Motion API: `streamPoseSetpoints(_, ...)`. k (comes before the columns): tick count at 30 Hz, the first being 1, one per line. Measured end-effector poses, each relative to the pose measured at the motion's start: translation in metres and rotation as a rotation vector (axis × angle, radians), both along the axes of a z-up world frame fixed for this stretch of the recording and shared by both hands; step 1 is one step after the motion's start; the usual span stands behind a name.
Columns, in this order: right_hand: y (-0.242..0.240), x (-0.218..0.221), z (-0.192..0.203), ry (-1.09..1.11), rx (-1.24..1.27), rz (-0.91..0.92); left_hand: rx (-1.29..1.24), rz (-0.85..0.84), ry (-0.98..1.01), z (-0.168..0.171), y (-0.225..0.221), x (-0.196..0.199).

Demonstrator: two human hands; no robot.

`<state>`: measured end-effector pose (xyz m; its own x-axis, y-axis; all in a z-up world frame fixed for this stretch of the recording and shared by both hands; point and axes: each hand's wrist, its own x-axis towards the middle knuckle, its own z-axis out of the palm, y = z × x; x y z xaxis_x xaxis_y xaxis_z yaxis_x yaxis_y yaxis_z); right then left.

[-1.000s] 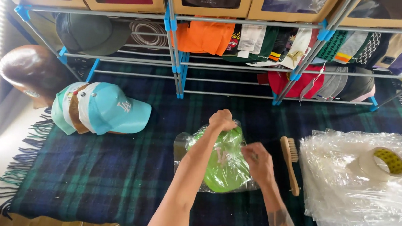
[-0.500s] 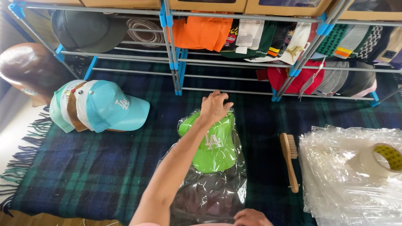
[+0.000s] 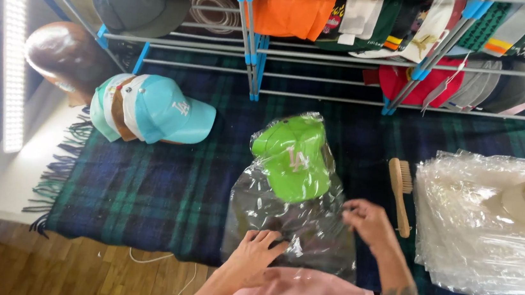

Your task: Cleaning a baseball cap with a brush and placing it into a plastic bag for packaging.

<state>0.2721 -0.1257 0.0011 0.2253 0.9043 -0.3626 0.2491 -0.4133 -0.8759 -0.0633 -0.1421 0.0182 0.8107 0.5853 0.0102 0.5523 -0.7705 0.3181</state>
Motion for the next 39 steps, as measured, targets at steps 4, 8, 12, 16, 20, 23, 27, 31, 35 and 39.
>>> streamPoseSetpoints(4, 0.004, 0.018, 0.04, -0.142, -0.005, -0.004, 0.154, -0.036, -0.037, -0.041, 0.003, 0.016)
streamPoseSetpoints(8, -0.043, 0.012, 0.064, -0.595, 0.365, -0.143, 0.099, 0.001, -0.194, -0.052, 0.003, 0.039)
streamPoseSetpoints(12, -0.087, -0.032, 0.088, -0.54, 0.678, -0.05, -0.195, 0.023, -0.116, 0.008, -0.004, 0.045)
streamPoseSetpoints(16, -0.083, -0.068, 0.066, -0.349, 0.106, -0.076, -0.258, 0.051, -0.376, 0.04, -0.007, 0.053)
streamPoseSetpoints(20, -0.078, -0.075, 0.037, -0.205, 0.15, -0.209, -0.273, 0.093, -0.41, 0.048, -0.001, 0.055)
streamPoseSetpoints(23, -0.08, -0.079, 0.051, -0.053, 0.096, -0.321, -0.317, 0.072, -0.462, 0.059, -0.004, 0.056)
streamPoseSetpoints(27, -0.083, -0.078, 0.056, -0.031, 0.088, -0.292, -0.286, 0.073, -0.489, 0.059, -0.006, 0.063)
streamPoseSetpoints(31, -0.086, -0.087, 0.054, -0.047, -0.026, -0.092, -0.348, 0.121, -0.478, 0.055, -0.004, 0.067)
streamPoseSetpoints(35, -0.087, -0.082, 0.03, -0.124, 0.051, -0.143, -0.461, 0.152, -0.58, 0.061, -0.005, 0.07)
streamPoseSetpoints(39, -0.094, -0.083, 0.03, -0.191, 0.126, -0.191, -0.544, 0.241, -0.57, 0.064, -0.001, 0.069)
